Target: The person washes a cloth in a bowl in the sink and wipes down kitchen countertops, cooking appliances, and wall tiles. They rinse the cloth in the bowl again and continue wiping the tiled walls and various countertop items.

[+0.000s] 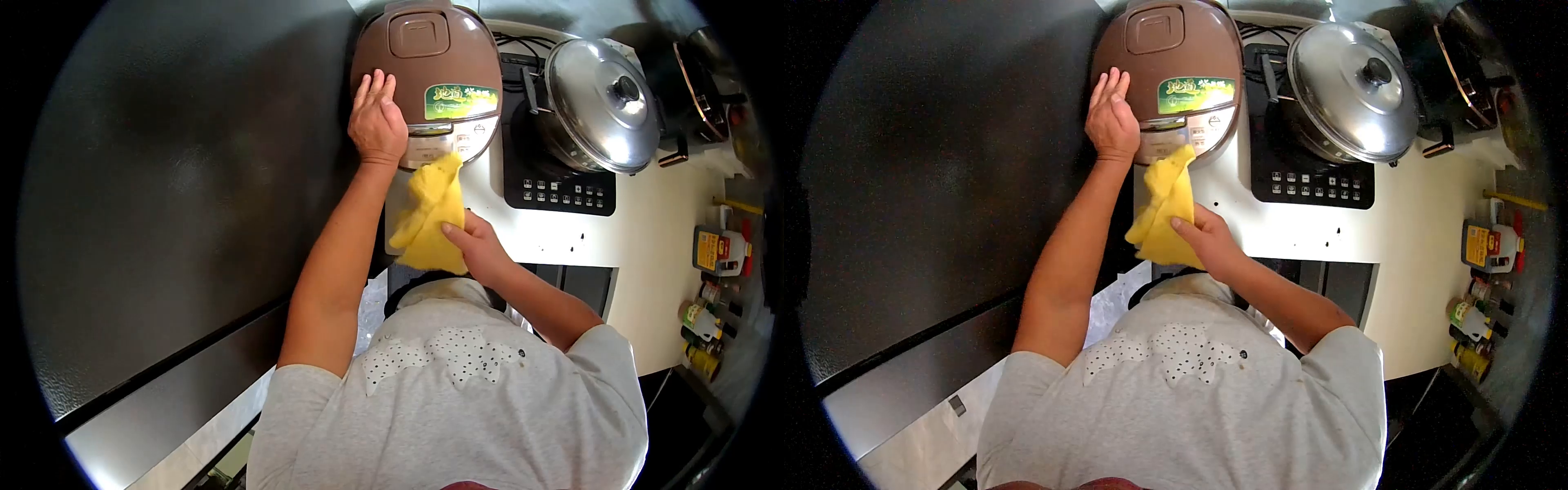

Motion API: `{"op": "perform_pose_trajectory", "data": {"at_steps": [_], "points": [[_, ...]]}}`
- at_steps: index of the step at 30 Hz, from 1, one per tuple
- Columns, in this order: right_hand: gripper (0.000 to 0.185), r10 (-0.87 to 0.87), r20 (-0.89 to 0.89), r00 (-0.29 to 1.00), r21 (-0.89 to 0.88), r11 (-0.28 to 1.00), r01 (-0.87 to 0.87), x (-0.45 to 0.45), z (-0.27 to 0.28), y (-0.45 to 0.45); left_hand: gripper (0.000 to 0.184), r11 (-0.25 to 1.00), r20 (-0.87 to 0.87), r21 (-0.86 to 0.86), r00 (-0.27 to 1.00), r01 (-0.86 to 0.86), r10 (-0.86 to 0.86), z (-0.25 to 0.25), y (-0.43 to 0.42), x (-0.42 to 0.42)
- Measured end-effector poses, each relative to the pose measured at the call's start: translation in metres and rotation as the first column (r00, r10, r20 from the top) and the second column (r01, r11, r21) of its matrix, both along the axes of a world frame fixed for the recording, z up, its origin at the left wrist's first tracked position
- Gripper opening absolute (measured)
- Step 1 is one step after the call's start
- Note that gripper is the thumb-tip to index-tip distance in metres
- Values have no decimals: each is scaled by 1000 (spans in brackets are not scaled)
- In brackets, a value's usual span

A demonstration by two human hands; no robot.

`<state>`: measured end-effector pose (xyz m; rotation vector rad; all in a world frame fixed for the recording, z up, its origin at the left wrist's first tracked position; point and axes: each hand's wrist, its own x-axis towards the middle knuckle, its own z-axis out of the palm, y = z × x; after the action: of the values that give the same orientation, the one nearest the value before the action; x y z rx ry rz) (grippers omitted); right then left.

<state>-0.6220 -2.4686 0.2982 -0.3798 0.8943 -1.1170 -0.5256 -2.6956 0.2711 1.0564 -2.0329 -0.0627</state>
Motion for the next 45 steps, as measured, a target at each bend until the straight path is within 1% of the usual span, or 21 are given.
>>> {"op": "perform_pose_trajectory", "data": {"at_steps": [1,3,4,5,6,8,10,11,13,14,17,20,23,25,29,32,34,38,40,42,45], "points": [[27,8,2,1000,2,1000,-8,2,-3,1,42,1000,-57,1,998,22,-21,-1,0,2],[24,-43,-145,989,-362,932,-12,4,-14,9,42,999,-102,11,994,38,-37,-3,0,6],[24,-40,-146,988,-358,934,-15,1,-18,4,42,998,-149,12,987,65,-63,-3,-1,6],[31,-56,-503,863,-580,761,-289,-5,-22,-6,42,998,-150,16,987,65,-62,-3,0,5],[38,-194,-760,621,-617,517,-594,-10,-27,-13,44,998,-124,24,991,57,-54,-3,0,5],[48,-156,-943,294,-333,478,-813,-8,-79,-4,48,999,-70,37,997,38,-36,-3,0,5],[45,-235,-964,122,-218,442,-870,-15,-105,2,47,998,-90,45,995,35,-31,1,-1,3],[45,-230,-965,125,-217,437,-873,-13,-113,3,46,998,-105,61,994,31,-24,2,1,3],[43,-72,-965,253,-216,763,-609,-2,-115,2,46,998,-96,63,995,18,-12,0,0,5],[43,-68,-965,253,-214,765,-608,9,-123,2,45,999,-90,51,996,17,-12,1,0,4],[50,-187,-917,-351,74,786,-614,49,-142,-17,45,998,-103,59,994,26,-20,1,0,3],[51,-385,-877,-287,-125,761,-637,76,-156,-49,44,999,-83,46,997,11,-8,3,2,2],[51,-378,-863,-336,-91,770,-632,86,-179,-113,40,1000,-122,9,992,11,-10,0,-1,1],[48,-87,-979,-182,19,861,-509,91,-187,-134,41,1000,-95,9,995,15,-14,-1,-2,2],[53,-195,-967,-164,-72,828,-556,82,-189,-101,43,999,-70,24,997,30,-29,-1,-2,3],[60,-246,-918,-311,-12,802,-597,60,-152,-54,42,999,-82,34,996,29,-26,1,-1,2],[65,14,-898,-440,287,776,-561,43,-132,-32,39,1000,-79,14,997,17,-16,2,-2,1],[63,38,-895,-444,265,847,-461,12,-133,-18,42,999,-46,31,999,23,-22,0,-1,2],[61,81,-830,-552,306,893,-330,-4,-128,-31,43,999,-48,28,998,36,-34,-1,-2,2],[60,113,-833,-542,270,937,-221,-24,-138,-46,44,999,-28,26,999,22,-22,1,-1,2],[58,119,-697,-707,351,916,-193,-52,-144,-69,42,1000,-37,10,999,30,-30,1,-1,1]]}}
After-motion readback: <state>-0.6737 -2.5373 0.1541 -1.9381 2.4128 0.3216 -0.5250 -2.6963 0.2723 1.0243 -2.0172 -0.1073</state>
